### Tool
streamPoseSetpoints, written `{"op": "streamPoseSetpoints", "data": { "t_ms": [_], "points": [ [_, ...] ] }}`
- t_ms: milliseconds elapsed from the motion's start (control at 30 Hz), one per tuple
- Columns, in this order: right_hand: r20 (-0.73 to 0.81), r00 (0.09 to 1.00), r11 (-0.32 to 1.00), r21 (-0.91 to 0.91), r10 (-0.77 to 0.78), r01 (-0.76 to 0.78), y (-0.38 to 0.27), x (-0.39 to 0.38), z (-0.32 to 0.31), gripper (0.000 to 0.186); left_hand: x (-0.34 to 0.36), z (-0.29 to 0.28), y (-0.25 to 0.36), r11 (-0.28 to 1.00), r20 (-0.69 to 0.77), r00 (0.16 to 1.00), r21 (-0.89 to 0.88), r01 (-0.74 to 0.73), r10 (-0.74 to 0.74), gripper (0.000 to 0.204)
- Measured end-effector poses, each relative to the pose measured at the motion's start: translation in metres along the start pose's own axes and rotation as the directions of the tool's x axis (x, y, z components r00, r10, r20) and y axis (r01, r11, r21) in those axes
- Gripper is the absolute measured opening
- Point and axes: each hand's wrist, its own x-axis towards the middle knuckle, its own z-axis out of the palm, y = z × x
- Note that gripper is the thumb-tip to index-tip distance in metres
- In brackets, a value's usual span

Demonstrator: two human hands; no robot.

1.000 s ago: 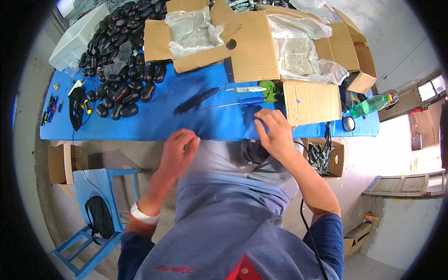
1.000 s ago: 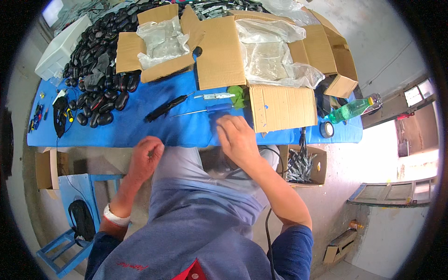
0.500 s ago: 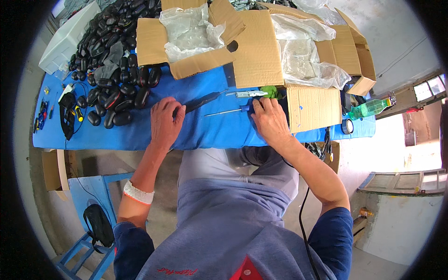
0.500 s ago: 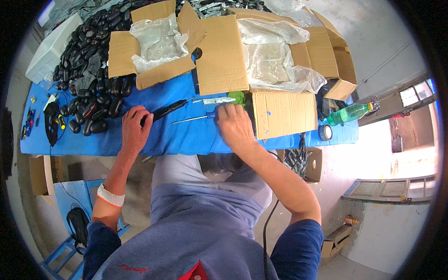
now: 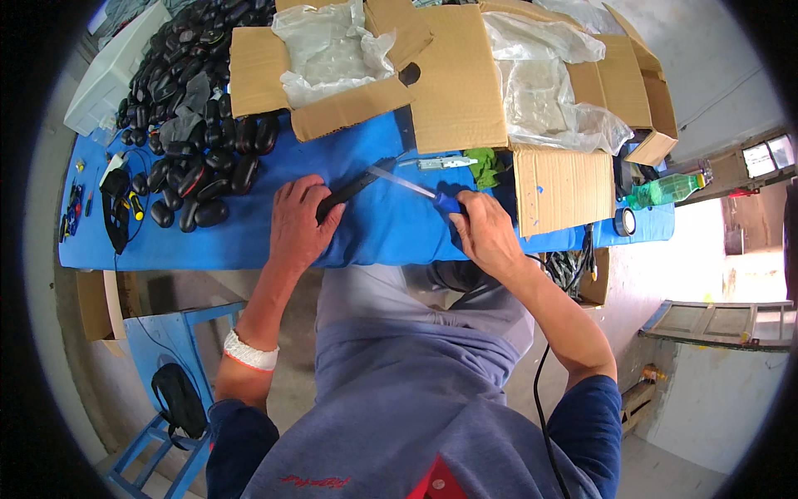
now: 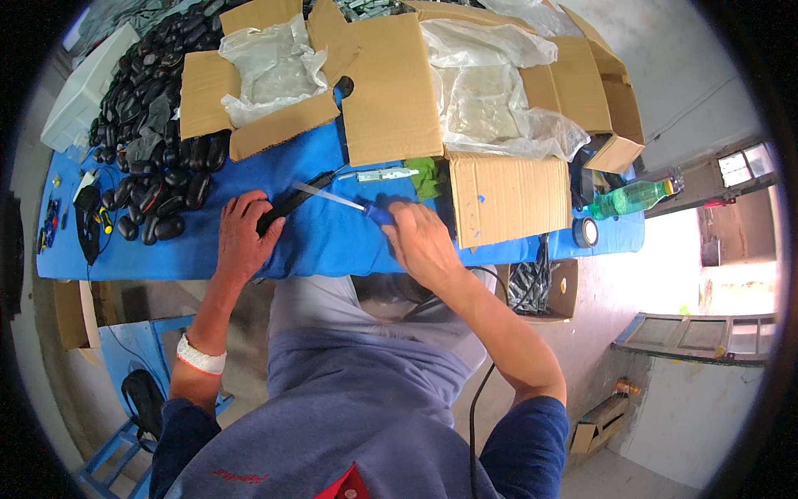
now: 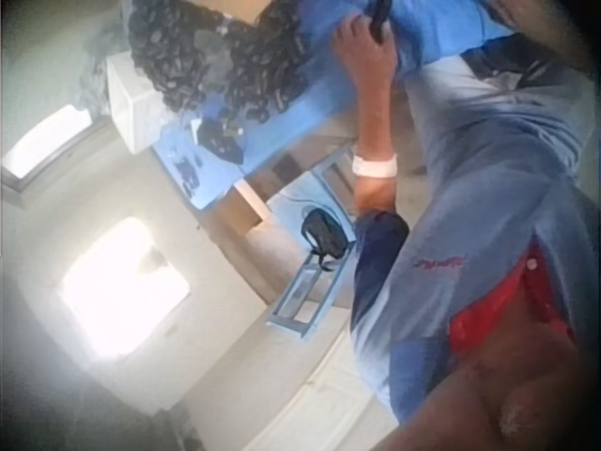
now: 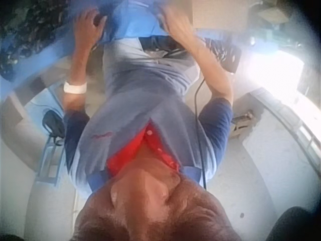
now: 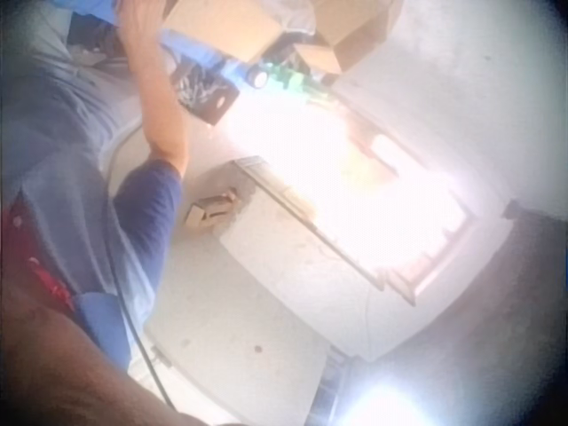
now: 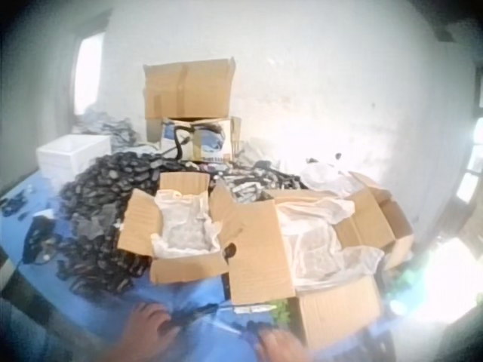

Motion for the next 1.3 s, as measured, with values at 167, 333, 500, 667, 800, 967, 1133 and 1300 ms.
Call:
{"op": "streamPoseSetpoints", "data": {
  "t_ms": [167, 333, 500, 667, 800, 967, 1133, 1300],
  "points": [
    [0.017, 0.952, 0.902, 0.315, 0.305, -0.295, -0.017, -0.013, -0.005, 0.026, -0.001, 0.007, -0.002, 1.0, -0.013, 1.0, -0.028, 0.005, -0.006, 0.028],
    [0.138, 0.862, 0.649, 0.603, 0.489, -0.464, -0.02, -0.026, -0.001, 0.021, -0.004, 0.01, -0.007, 0.977, -0.033, 0.99, -0.168, 0.129, -0.137, 0.037],
    [0.199, 0.804, 0.35, 0.823, 0.56, -0.448, -0.023, -0.023, -0.002, 0.024, -0.008, 0.012, -0.009, 0.946, -0.008, 0.98, -0.263, 0.191, -0.2, 0.038],
    [0.238, 0.745, 0.062, 0.934, 0.622, -0.351, -0.025, -0.015, -0.001, 0.031, -0.009, 0.013, -0.01, 0.928, -0.019, 0.979, -0.322, 0.187, -0.204, 0.037],
    [0.159, 0.716, 0.141, 0.929, 0.68, -0.341, -0.026, -0.002, 0.005, 0.028, -0.009, 0.013, -0.011, 0.924, -0.006, 0.981, -0.334, 0.183, -0.196, 0.036],
    [0.066, 0.728, 0.344, 0.85, 0.682, -0.399, -0.032, 0.021, 0.021, 0.025, -0.009, 0.012, -0.013, 0.948, 0.055, 0.985, -0.266, 0.174, -0.165, 0.041],
    [0.028, 0.753, 0.478, 0.757, 0.658, -0.446, -0.034, 0.017, 0.044, 0.023, -0.008, 0.017, -0.011, 0.949, 0.044, 0.988, -0.277, 0.154, -0.148, 0.037],
    [-0.035, 0.788, 0.533, 0.755, 0.614, -0.382, -0.024, 0.006, 0.065, 0.022, -0.006, 0.022, -0.01, 0.973, 0.018, 0.995, -0.208, 0.1, -0.098, 0.035]
  ]
}}
